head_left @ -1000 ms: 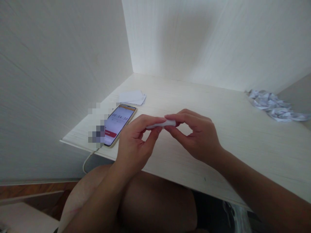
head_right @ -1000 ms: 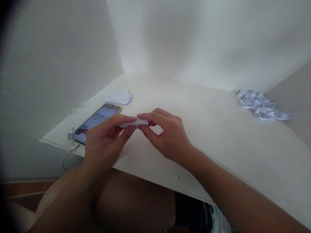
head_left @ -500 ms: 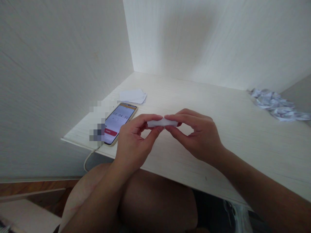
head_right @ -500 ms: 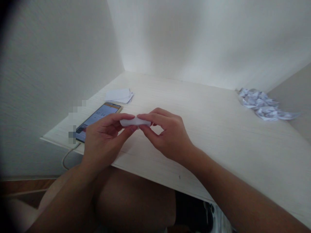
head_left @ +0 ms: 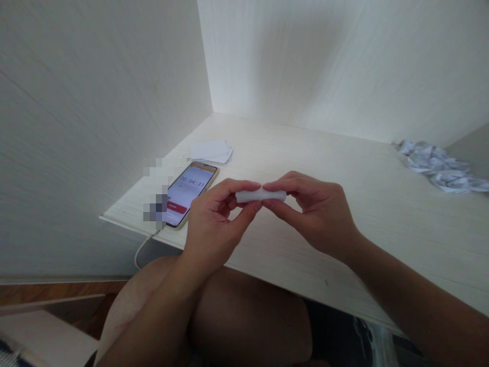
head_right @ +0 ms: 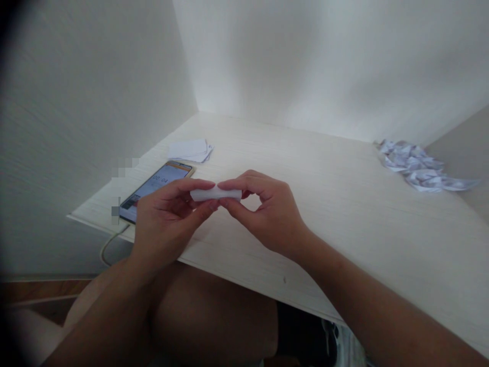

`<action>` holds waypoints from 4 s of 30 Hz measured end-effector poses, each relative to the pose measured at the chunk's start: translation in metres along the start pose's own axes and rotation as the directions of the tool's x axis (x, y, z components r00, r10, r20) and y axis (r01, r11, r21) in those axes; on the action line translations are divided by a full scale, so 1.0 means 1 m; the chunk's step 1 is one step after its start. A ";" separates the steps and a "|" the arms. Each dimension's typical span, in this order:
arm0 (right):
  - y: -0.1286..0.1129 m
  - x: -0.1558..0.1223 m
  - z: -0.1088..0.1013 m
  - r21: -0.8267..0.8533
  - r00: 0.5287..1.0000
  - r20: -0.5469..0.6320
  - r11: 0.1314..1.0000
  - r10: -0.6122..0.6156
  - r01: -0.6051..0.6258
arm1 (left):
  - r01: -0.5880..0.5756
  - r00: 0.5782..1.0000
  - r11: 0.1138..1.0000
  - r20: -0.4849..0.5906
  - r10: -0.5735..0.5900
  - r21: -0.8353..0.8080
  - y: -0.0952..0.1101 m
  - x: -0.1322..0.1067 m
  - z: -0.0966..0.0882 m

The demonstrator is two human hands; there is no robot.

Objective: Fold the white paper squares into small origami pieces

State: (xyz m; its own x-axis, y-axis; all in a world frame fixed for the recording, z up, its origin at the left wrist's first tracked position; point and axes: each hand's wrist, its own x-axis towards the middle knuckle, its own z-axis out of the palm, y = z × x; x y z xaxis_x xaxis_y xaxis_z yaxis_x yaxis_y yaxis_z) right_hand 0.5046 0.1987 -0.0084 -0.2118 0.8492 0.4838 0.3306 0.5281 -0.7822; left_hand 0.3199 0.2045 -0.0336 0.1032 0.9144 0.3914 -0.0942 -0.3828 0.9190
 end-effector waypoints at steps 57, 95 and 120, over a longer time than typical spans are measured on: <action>-0.010 -0.004 0.011 0.132 0.973 -0.060 0.968 0.222 -0.213 | 0.301 0.948 0.847 0.045 -0.314 -0.438 -0.006 0.008 0.004; -0.015 -0.001 0.007 0.198 0.970 -0.001 0.951 0.242 -0.237 | 0.234 0.971 0.925 0.125 -0.205 -0.299 -0.004 0.003 -0.001; -0.012 0.001 0.006 0.345 0.954 0.088 0.889 0.287 -0.300 | 0.195 0.978 0.938 0.132 -0.163 -0.287 0.003 0.002 -0.004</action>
State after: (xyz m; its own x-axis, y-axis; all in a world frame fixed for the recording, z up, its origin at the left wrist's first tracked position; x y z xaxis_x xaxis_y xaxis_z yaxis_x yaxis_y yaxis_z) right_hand 0.4948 0.1930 -0.0005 -0.1883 0.9611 0.2019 0.0403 0.2130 -0.9762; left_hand 0.3161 0.2061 -0.0302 0.2471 0.9389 0.2394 -0.3527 -0.1430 0.9247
